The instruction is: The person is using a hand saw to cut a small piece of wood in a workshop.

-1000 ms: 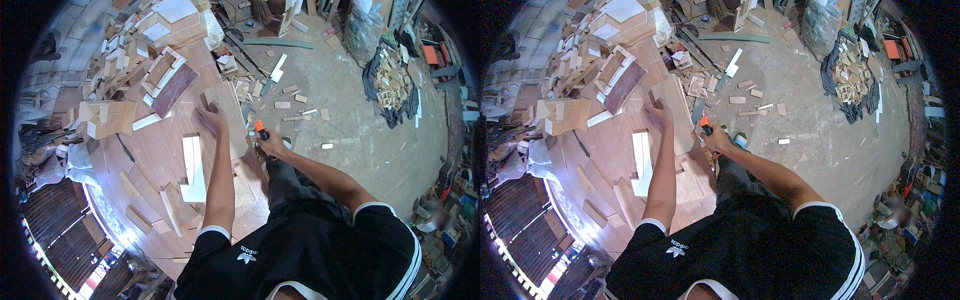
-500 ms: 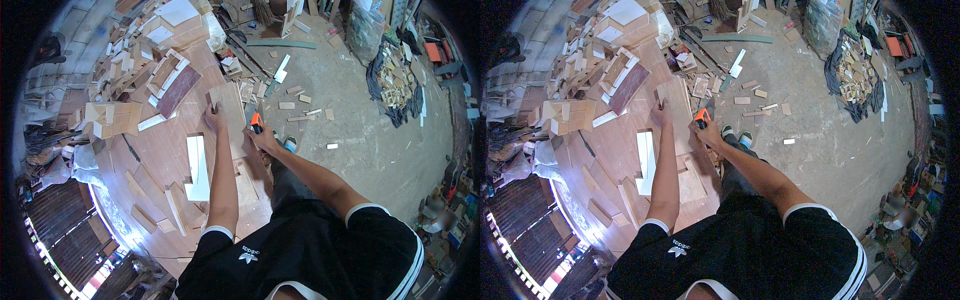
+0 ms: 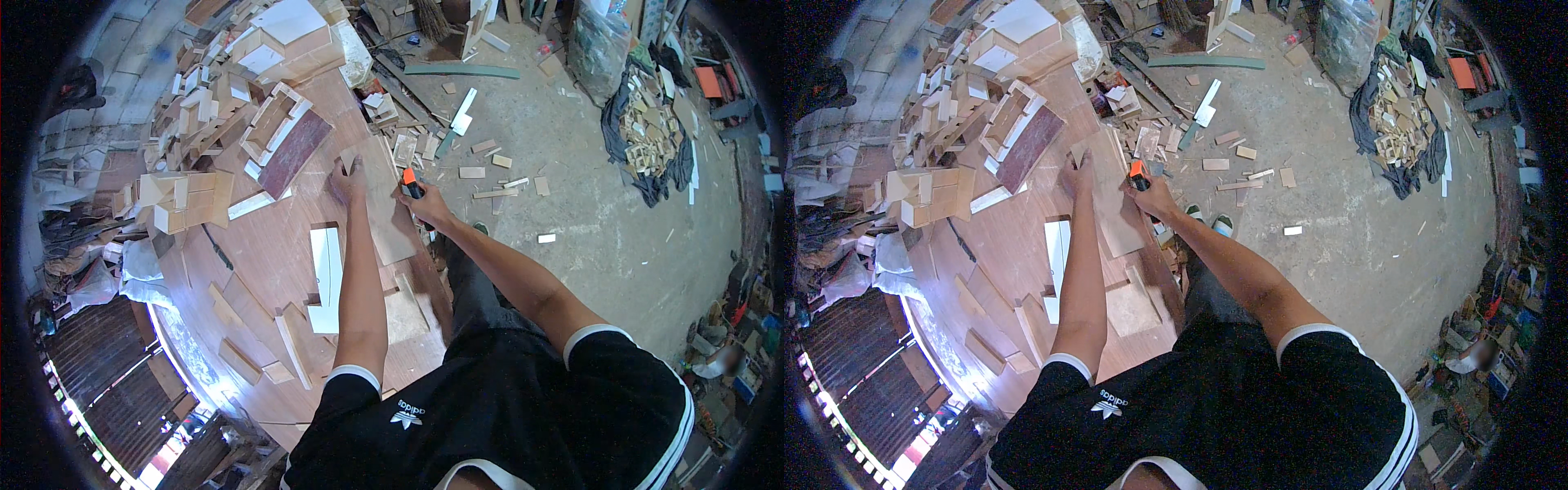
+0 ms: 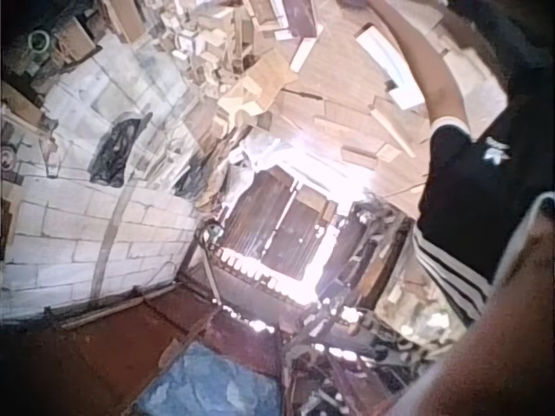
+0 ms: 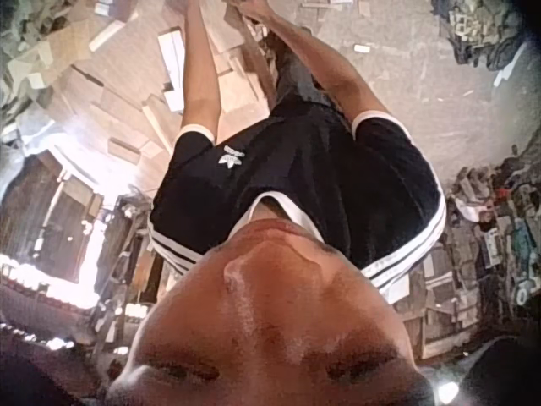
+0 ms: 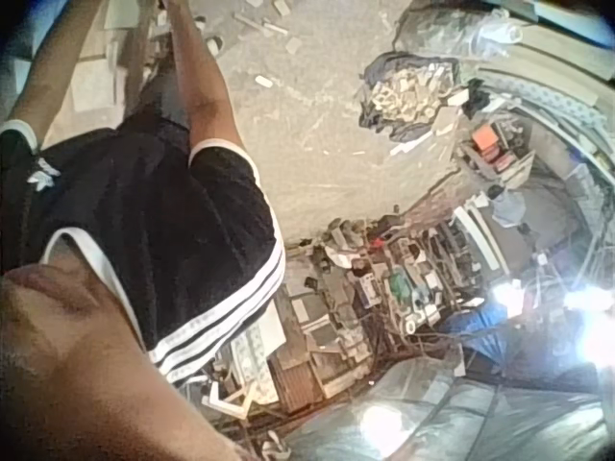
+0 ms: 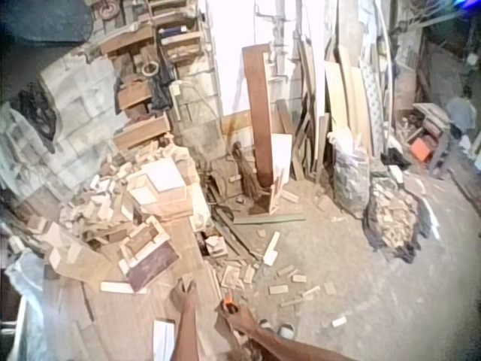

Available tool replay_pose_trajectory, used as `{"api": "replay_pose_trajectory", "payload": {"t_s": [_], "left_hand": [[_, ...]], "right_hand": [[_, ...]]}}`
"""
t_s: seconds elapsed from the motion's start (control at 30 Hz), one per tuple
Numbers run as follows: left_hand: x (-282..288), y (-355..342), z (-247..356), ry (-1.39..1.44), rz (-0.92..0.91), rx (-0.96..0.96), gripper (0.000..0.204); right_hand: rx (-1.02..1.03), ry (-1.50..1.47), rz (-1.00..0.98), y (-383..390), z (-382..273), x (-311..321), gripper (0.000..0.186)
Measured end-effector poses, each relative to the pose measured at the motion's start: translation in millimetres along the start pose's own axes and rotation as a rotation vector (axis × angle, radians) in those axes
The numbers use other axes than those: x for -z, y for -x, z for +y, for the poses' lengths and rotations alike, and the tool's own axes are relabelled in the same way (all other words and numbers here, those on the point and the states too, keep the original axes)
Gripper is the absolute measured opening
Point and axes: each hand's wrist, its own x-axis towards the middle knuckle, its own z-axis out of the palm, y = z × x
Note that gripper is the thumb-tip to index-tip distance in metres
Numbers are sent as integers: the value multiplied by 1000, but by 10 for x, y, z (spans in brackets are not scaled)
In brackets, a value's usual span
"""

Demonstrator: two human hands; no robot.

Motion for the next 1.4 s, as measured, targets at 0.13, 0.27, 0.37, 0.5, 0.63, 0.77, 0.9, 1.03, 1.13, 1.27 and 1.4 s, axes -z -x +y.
{"api": "replay_pose_trajectory", "payload": {"t_s": [0.13, 0.27, 0.37, 0.5, 0.63, 0.77, 0.9, 1.03, 1.13, 1.27, 1.4], "left_hand": [[59, 14, 28, 46, -80, -23, 43], [116, 66, 91, -135, -82, 63, 44], [120, 75, 81, 18, -119, 11, 44], [75, 71, 16, -93, -45, -66, 44], [16, 45, -46, 141, -102, -46, 39], [-5, 39, -42, 118, -83, 27, 34], [77, 87, 172, -32, -68, 33, 63], [181, 208, 589, -455, -220, 95, 111], [171, 282, 838, -615, -333, 160, 131], [142, 241, 928, -711, -390, 196, 137], [140, 207, 871, -682, -394, 215, 137]], "right_hand": [[-42, 74, 24, -54, 67, -27, 24], [-82, 69, -2, -114, 161, -50, 29], [-40, 35, -2, -111, 175, -58, 21], [-37, 62, 25, -62, 141, -60, 26], [54, 127, 103, -32, 119, -77, 25], [115, 160, 105, -49, 135, -105, 27], [-8, 152, 53, -87, 183, -115, 30], [20, 144, 38, -138, 271, -100, 31], [78, 185, 37, -189, 345, -90, 27], [49, 163, -2, -238, 396, -79, 22], [-2, 276, 13, -227, 387, -56, 29]]}}
